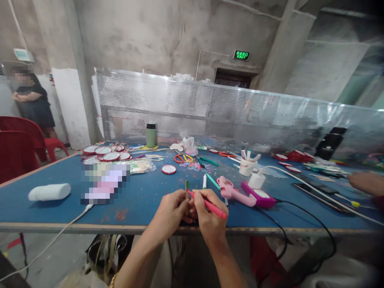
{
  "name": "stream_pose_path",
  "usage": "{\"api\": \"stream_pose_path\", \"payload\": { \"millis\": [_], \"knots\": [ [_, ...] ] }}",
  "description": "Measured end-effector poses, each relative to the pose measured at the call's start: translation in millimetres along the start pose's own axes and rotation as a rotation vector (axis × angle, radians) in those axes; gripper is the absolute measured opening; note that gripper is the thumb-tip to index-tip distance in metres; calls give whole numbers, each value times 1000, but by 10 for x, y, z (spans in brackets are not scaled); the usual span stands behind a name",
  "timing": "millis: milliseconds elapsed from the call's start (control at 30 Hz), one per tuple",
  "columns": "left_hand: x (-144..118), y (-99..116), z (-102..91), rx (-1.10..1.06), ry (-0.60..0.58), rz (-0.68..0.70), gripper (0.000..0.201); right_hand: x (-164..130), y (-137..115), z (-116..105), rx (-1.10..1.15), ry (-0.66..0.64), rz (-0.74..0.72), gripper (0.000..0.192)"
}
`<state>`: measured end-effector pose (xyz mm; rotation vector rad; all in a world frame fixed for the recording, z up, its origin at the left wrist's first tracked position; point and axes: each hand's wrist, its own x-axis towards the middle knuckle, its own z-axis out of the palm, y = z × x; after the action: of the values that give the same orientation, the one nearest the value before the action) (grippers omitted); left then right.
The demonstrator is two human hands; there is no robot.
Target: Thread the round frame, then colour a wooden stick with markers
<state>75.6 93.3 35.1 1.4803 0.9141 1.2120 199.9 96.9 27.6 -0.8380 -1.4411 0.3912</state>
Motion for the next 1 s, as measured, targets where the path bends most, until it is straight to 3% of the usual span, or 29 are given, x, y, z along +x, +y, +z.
{"api": "stream_pose_path", "payload": {
  "millis": [1000],
  "knots": [
    [-11, 11, 1, 3, 1, -3, 26, -14, -7, -10, -10, 49, 3, 27]
  ]
}}
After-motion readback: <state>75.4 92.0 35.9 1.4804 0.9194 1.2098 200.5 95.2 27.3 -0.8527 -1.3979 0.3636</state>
